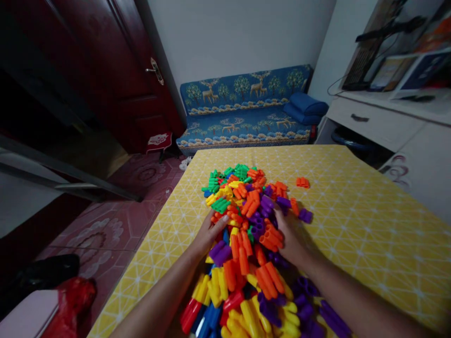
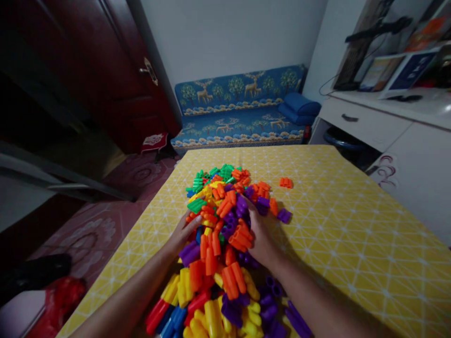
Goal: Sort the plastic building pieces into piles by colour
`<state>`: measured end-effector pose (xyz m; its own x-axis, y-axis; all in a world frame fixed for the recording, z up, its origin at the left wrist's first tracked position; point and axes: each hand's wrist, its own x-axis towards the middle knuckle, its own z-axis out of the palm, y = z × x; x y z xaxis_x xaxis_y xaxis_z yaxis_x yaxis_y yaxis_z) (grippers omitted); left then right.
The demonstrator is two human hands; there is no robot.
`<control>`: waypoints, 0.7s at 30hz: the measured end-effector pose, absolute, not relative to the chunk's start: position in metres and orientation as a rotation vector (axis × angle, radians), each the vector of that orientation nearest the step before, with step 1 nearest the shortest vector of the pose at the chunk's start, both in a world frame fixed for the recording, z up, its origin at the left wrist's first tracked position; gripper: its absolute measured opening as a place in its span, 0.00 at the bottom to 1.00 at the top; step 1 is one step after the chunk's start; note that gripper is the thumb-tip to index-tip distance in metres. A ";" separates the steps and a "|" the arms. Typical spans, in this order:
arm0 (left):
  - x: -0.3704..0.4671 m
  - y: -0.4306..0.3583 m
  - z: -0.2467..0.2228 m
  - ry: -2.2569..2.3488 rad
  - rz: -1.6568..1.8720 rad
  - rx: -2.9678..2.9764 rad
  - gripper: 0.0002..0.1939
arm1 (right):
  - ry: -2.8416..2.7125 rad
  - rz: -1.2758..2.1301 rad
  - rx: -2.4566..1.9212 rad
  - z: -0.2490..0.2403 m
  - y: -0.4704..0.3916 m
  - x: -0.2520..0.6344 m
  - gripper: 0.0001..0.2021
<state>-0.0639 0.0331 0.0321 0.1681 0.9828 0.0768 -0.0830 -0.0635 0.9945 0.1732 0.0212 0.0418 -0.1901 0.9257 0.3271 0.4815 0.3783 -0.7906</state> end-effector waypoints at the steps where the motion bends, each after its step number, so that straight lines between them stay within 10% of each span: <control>1: -0.060 0.036 0.036 0.970 1.173 1.251 0.35 | -1.753 0.789 -1.235 0.051 0.024 0.167 0.35; 10: -0.055 0.047 0.101 0.940 1.016 1.583 0.37 | -1.407 1.254 -1.036 0.091 0.049 0.148 0.38; 17: -0.111 -0.005 0.116 1.194 0.706 2.002 0.37 | -1.875 0.803 -1.228 0.091 -0.011 0.211 0.34; 21: -0.173 -0.059 0.070 1.268 0.460 2.094 0.58 | -2.085 0.421 -1.442 0.033 -0.082 0.272 0.43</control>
